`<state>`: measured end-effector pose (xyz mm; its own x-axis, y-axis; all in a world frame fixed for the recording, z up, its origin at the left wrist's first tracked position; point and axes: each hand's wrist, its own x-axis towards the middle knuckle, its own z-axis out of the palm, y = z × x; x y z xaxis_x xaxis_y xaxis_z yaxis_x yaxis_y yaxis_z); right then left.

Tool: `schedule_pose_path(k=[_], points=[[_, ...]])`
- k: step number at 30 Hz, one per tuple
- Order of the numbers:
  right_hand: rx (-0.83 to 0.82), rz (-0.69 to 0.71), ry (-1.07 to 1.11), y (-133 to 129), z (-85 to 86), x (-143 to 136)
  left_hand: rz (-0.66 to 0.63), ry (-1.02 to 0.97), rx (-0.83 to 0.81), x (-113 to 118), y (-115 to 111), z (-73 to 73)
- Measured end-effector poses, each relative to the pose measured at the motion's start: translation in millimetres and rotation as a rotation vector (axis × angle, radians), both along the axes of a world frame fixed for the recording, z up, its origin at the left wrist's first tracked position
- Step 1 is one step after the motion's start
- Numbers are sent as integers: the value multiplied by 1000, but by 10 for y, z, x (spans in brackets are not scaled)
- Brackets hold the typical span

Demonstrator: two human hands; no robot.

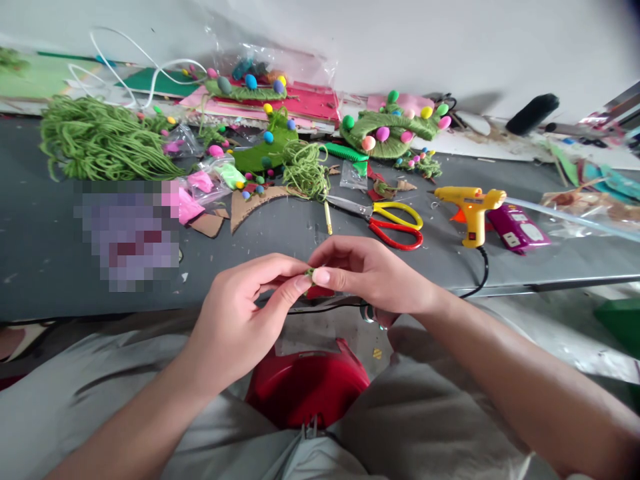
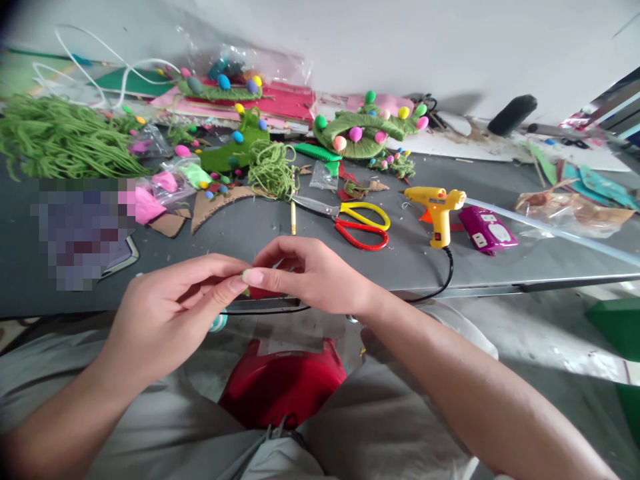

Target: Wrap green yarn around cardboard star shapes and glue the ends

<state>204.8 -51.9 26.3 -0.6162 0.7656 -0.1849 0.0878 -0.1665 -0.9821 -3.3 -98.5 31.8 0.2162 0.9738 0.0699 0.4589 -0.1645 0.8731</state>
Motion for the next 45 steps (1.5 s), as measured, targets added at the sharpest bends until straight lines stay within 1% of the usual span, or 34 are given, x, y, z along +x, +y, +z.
schedule_pose_path(k=[11,30,39,45], points=[[-14,3,14,-13,-2,10,-5,-15,-1,-5,4,-29],[-13,7,0,-16,-6,11,-25,-25,-31,-14,-8,-26],[-13,13,2,-11,-20,11,-34,1,-19,-7,8,-1],[-11,7,-8,-6,-13,14,-29,-9,-15,-11,-1,-14]])
